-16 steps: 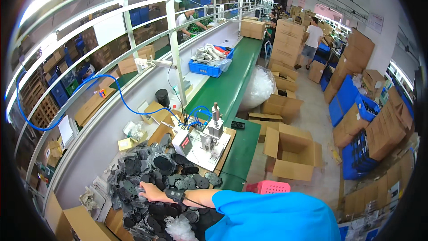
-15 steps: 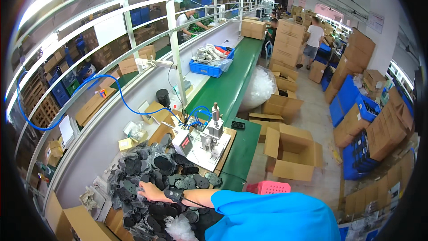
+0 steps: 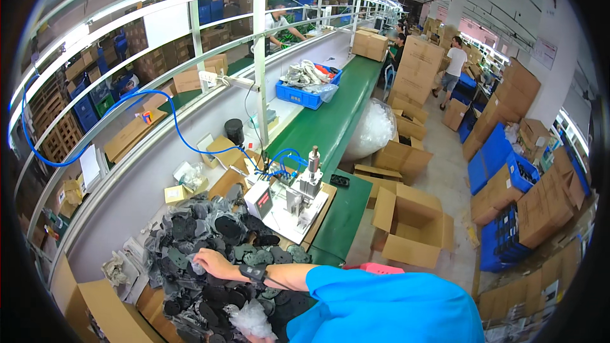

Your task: Sorting through small black plastic components and packing them into a cardboard box with bubble wrap.

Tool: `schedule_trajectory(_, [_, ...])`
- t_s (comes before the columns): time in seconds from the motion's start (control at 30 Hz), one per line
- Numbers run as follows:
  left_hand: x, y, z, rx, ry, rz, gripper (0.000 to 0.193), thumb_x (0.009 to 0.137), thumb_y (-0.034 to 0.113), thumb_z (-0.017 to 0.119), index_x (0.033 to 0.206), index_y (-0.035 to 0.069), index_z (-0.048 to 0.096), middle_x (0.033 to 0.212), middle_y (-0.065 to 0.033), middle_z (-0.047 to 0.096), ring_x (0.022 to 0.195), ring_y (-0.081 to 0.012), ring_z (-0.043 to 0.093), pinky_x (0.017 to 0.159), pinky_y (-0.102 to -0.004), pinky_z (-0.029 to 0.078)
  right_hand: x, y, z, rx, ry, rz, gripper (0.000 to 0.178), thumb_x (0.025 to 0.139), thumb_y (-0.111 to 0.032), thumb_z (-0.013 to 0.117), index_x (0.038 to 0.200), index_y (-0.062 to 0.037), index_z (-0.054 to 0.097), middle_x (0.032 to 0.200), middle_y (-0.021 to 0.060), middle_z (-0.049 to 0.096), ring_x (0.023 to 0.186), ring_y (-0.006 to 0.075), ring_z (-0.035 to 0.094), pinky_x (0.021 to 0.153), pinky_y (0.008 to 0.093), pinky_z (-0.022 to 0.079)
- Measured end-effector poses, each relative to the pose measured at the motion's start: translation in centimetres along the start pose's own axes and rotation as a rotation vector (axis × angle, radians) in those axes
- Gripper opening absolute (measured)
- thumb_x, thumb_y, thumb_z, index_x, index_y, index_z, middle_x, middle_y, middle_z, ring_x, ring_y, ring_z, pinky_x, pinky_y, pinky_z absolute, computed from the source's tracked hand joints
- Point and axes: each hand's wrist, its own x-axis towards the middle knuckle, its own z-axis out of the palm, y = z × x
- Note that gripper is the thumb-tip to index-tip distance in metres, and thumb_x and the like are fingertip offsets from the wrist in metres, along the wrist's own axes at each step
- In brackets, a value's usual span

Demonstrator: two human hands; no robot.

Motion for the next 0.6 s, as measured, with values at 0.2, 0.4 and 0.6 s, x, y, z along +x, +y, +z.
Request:
schedule_trajectory(0.2, [0.1,-0.2,-2.6,0.021,0.02,-0.007,0.05,0.092,0.037,0.047,0.126,0.001,0.051,0.112,-0.016,0.062,0.097,-0.0288,0.064,0.083,-0.0423,0.054,-5.2,-6.4,-2.2,0.157,-0.323,0.188,0.012,0.082,-0.014,0.063,0.087,-0.0048,0.056,0.099,0.0108,0.049,0.094,0.0271,0.054,0.081,0.0348,0.045])
schedule_trajectory(0.4, [-1.9,0.4,-1.3,-0.021,-0.08,-0.001,0.05,0.092,0.038,0.046,0.126,0.001,0.051,0.112,-0.0159,0.062,0.098,-0.029,0.064,0.084,-0.0425,0.054,-17.5,-5.9,-4.3,0.038,-0.605,0.106,0.024,0.078,-0.006,0.057,0.102,-0.0025,0.054,0.097,0.0153,0.056,0.091,0.0363,0.054,0.079,0.0435,0.045])
schedule_trajectory(0.6, [-2.6,0.7,-1.6,-0.033,-0.113,0.023,0.051,0.092,0.039,0.045,0.126,0.002,0.051,0.113,-0.0157,0.062,0.099,-0.0292,0.064,0.084,-0.0428,0.054,-18.6,-7.6,-6.1,-0.158,-0.839,0.229,0.037,0.093,-0.021,0.049,0.125,-0.0027,0.053,0.125,0.0132,0.055,0.121,0.0313,0.044,0.1,0.0453,0.035])
